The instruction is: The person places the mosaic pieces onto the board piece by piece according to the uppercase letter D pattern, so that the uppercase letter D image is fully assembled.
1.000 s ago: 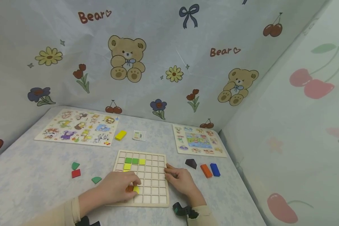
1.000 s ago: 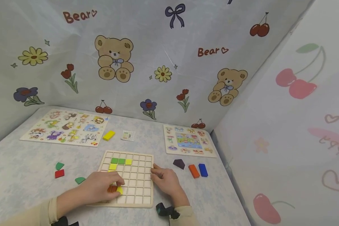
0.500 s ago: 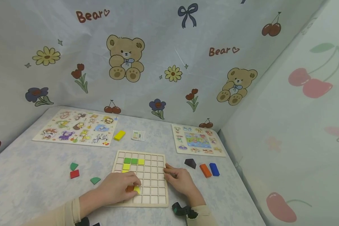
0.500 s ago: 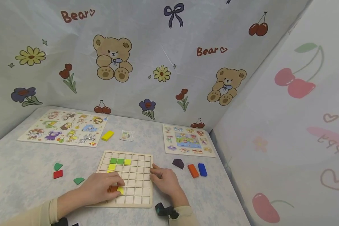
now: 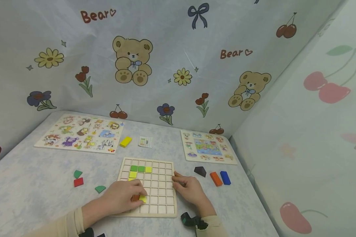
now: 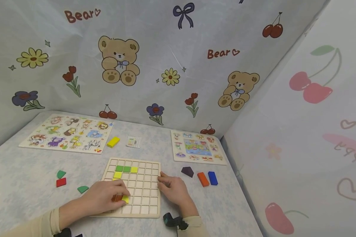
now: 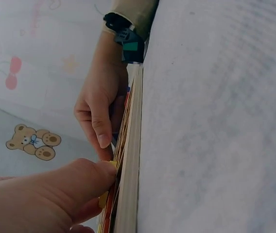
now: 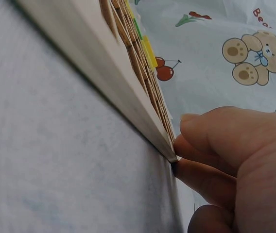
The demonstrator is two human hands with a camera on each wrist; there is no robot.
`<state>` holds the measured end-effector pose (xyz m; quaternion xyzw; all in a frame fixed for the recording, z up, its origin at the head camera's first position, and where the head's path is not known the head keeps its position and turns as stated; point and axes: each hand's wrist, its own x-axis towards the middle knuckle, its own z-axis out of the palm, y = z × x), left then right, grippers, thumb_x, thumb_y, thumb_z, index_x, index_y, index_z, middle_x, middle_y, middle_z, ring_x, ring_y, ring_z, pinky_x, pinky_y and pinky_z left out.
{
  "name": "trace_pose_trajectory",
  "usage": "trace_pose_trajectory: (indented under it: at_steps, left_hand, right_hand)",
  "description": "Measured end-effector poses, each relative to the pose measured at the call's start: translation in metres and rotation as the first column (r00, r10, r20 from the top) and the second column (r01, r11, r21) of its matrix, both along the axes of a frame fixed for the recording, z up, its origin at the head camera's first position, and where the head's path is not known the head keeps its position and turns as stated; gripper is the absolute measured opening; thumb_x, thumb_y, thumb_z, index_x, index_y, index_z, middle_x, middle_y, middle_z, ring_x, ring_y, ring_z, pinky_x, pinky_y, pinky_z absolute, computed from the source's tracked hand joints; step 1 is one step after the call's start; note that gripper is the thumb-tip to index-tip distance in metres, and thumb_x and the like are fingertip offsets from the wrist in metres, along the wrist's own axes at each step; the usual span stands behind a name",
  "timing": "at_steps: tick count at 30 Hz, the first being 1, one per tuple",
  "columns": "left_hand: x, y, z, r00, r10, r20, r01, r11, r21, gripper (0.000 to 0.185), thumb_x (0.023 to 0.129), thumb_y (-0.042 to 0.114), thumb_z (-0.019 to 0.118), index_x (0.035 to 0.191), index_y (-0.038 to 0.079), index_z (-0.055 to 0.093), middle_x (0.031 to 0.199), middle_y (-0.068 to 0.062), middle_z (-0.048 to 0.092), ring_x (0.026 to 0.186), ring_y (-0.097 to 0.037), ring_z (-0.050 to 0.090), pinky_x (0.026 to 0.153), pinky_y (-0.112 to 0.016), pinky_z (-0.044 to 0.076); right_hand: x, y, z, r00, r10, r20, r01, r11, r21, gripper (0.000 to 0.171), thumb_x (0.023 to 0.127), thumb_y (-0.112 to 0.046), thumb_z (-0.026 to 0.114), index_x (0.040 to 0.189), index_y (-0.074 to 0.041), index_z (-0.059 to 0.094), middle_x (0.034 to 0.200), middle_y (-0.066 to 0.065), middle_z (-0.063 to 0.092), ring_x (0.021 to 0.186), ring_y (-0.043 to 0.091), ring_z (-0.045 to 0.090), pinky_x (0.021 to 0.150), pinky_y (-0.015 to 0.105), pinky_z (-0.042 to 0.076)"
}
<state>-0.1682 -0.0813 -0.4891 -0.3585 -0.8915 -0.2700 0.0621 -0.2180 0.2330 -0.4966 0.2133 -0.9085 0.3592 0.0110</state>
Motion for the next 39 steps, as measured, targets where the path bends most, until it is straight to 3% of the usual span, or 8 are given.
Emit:
trace_pose_trajectory:
  at_steps: [5,14,27,32,39]
  left_hand:
    - [0.0001,-0.0012,0.0006,1.000,-0.017,-0.018,0.017,1.000,-0.006,0.016,0.087,0.034,0.082,0.103,0.032,0.081,0.092,0.023,0.061,0.063,0.009,0.044,0.056,-0.016,0.037]
    - [0.0001,-0.0017,0.0009,0.984,-0.076,-0.159,0.076,0.997,-0.009,0.009,0.087,0.036,0.083,0.095,0.033,0.082,0.091,0.025,0.067,0.072,0.011,0.057,0.061,-0.014,0.045]
    - [-0.0018,-0.0009,-0.0026,0.961,-0.073,-0.268,0.097,0.992,0.077,0.013,0.086,0.025,0.084,0.098,0.030,0.082,0.093,0.025,0.073,0.082,0.011,0.066,0.069,-0.014,0.052]
    - [-0.0013,-0.0002,-0.0033,0.961,-0.055,-0.270,0.094,0.987,0.133,0.017,0.085,0.020,0.084,0.100,0.029,0.081,0.093,0.024,0.074,0.080,0.013,0.064,0.068,-0.012,0.050]
    - [-0.0009,0.0042,-0.0070,0.985,-0.024,-0.169,0.060,0.976,0.208,0.025,0.089,0.017,0.080,0.111,0.027,0.078,0.087,0.024,0.072,0.064,0.018,0.048,0.056,-0.004,0.037]
  right_hand:
    - [-0.0002,0.0003,0.0005,1.000,0.000,0.022,0.000,1.000,-0.015,0.032,0.100,-0.030,0.069,0.128,-0.015,0.074,0.142,0.002,0.063,0.131,0.025,0.061,0.106,0.051,0.048]
    - [0.0010,-0.0004,0.0023,0.999,0.003,0.034,-0.002,1.000,-0.023,0.033,0.099,-0.030,0.069,0.128,-0.015,0.074,0.142,0.002,0.063,0.131,0.024,0.061,0.106,0.051,0.048]
    - [0.0006,-0.0005,0.0021,0.999,-0.004,0.041,0.005,1.000,-0.021,0.032,0.098,-0.027,0.070,0.128,-0.015,0.074,0.142,0.000,0.063,0.132,0.021,0.060,0.107,0.049,0.048]
    - [-0.0002,-0.0004,0.0024,0.999,-0.005,0.046,0.006,1.000,-0.022,0.032,0.098,-0.027,0.070,0.128,-0.015,0.074,0.142,0.000,0.063,0.132,0.021,0.060,0.108,0.049,0.048]
    - [-0.0016,0.0005,0.0023,1.000,0.009,0.021,-0.008,1.000,-0.008,0.032,0.099,-0.029,0.069,0.128,-0.015,0.074,0.142,0.002,0.063,0.131,0.024,0.061,0.106,0.051,0.049]
